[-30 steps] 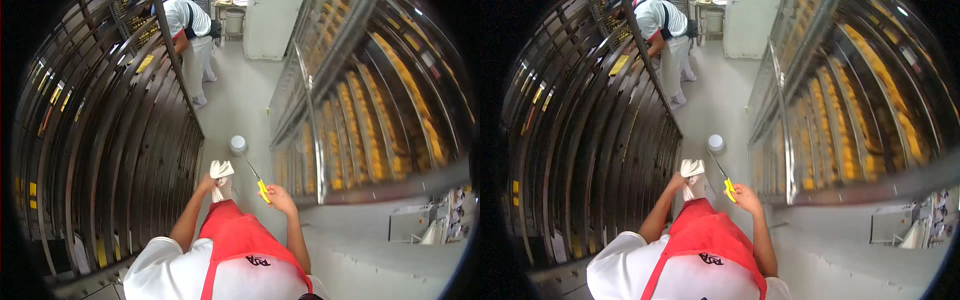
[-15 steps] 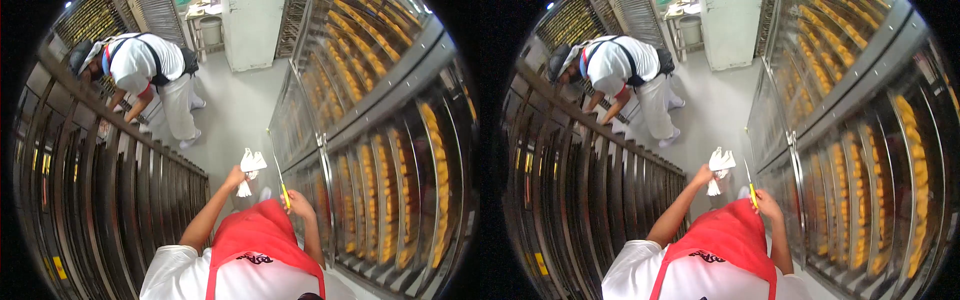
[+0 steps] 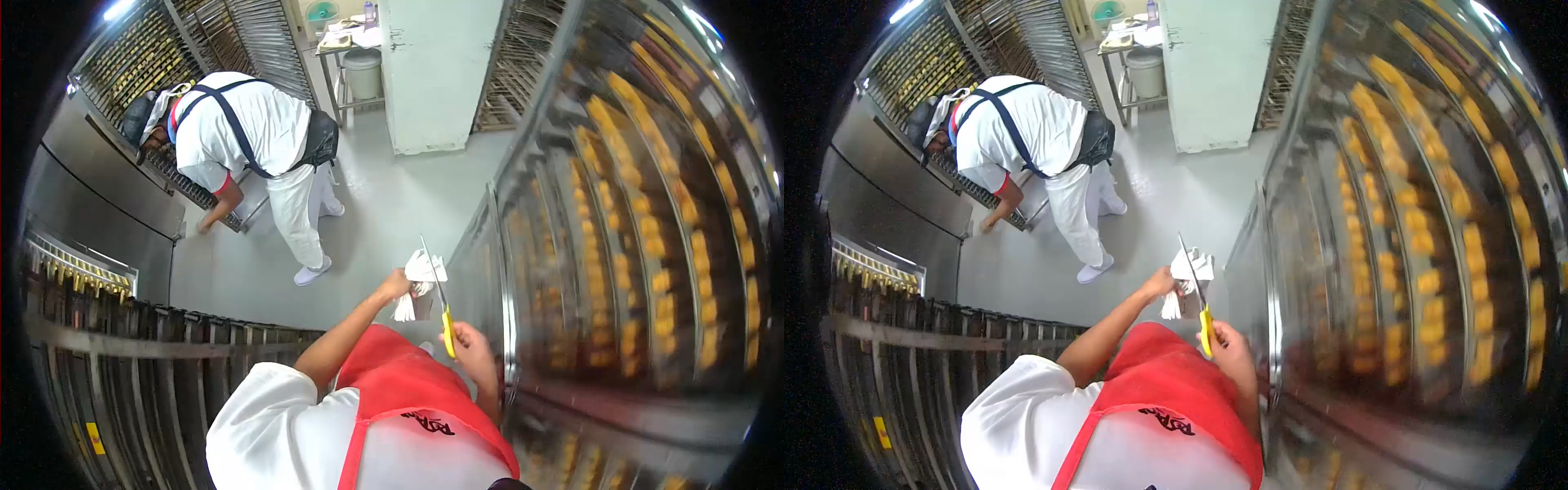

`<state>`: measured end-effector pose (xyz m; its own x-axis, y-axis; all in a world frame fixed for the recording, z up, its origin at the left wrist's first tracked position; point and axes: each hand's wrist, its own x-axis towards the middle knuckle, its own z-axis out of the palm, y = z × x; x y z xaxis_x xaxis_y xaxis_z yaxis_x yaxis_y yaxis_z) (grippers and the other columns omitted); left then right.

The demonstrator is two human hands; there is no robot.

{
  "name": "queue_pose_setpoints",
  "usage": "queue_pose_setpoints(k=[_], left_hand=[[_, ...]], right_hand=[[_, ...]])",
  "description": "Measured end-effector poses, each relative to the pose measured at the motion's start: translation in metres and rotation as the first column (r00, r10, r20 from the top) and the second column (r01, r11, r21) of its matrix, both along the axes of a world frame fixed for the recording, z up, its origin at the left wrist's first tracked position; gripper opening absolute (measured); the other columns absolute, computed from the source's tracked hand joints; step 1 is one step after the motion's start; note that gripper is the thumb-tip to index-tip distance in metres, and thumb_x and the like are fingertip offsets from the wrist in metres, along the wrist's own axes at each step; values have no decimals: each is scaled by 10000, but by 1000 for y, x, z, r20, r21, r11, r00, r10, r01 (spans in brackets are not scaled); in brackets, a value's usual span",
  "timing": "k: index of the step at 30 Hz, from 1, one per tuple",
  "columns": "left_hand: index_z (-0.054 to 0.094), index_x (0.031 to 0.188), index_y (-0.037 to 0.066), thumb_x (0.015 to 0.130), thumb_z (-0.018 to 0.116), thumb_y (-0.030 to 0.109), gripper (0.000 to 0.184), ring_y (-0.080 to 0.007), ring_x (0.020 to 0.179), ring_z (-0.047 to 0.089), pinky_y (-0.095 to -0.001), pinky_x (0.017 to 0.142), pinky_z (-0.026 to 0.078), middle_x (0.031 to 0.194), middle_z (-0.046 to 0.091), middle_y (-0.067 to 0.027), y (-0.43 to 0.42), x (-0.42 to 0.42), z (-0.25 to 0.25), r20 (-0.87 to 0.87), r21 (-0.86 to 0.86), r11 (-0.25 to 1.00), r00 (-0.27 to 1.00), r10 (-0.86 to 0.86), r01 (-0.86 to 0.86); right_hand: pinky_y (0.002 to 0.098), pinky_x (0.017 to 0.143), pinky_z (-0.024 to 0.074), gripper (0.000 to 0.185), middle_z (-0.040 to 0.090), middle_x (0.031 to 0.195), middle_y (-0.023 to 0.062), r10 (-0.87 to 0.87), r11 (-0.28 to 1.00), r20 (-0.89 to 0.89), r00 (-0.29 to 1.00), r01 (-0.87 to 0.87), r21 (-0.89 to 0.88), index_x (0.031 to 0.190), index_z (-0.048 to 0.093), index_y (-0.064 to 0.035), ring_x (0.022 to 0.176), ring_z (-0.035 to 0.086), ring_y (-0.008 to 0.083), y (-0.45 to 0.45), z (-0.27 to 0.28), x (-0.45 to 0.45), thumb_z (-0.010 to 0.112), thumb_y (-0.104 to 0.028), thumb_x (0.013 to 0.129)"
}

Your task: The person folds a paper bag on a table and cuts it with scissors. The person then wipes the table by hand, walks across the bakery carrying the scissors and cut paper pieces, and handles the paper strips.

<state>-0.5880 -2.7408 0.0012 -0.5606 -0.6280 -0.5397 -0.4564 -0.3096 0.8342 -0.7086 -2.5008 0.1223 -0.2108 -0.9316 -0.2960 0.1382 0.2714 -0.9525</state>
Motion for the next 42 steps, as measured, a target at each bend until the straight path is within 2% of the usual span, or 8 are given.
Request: queue_pose_setpoints(k=[3,7,9,14,21,28,34,42], left_hand=[[637,905,-9,713,631,4,192,-190,671,642,-342,624,500,751,657,-99,-29,9,-3,-88,-209,977,996,29,-47],[630,916,-14,717,583,-21,205,-161,637,629,-320,600,506,796,653,-87,-90,16,25,-81,8,999,996,38,-38],[630,921,-15,748,559,-18,187,-151,644,626,-314,590,505,784,641,-73,-138,18,18,-128,9,1000,991,28,-27],[648,983,-31,770,542,-1,240,-139,625,581,-303,622,495,779,613,-41,-251,17,23,-248,11,999,968,-34,38],[623,983,-25,788,555,-11,207,-129,708,584,-291,662,495,817,603,-30,-384,14,121,-371,-8,996,925,-84,87],[646,963,25,780,588,3,193,-107,670,591,-257,670,456,768,619,-16,-480,-19,128,-490,191,979,858,153,-66],[654,983,6,799,592,14,194,-105,648,584,-251,656,449,794,637,-25,-585,-70,88,-403,176,953,865,298,-246],[645,997,-9,781,581,9,225,-100,653,561,-253,627,450,790,626,-26,-760,-111,76,-259,186,752,707,658,-632]], right_hand=[[196,508,350,179,560,732,-69,-21,999,-28,999,22,40,1050,631,-70,598,457,16,-27,8,0,676,-106,880],[200,484,371,185,576,727,-57,-111,990,-79,991,117,77,1011,648,-80,589,489,32,-85,-14,-8,709,-171,861],[206,450,394,218,594,734,-39,-196,953,-149,969,224,203,1014,646,-89,574,534,51,-136,-31,-16,716,-223,856],[206,409,404,177,594,751,-14,-339,923,-123,933,355,151,984,634,-54,553,545,64,-306,-4,-27,628,-220,923],[223,443,465,288,584,809,15,-300,953,-94,949,301,1,1076,589,-26,598,568,85,-503,34,-63,584,-285,951],[239,493,502,406,556,801,8,-250,966,-103,963,255,45,1205,561,0,622,577,93,-615,43,-109,545,-330,969],[250,527,520,374,569,824,10,-88,983,-64,994,97,156,1205,577,5,667,582,102,-722,21,-186,545,-280,966],[265,564,515,273,615,885,23,591,803,-80,802,-577,150,1165,602,-10,712,621,127,-997,55,-218,528,-138,936]])
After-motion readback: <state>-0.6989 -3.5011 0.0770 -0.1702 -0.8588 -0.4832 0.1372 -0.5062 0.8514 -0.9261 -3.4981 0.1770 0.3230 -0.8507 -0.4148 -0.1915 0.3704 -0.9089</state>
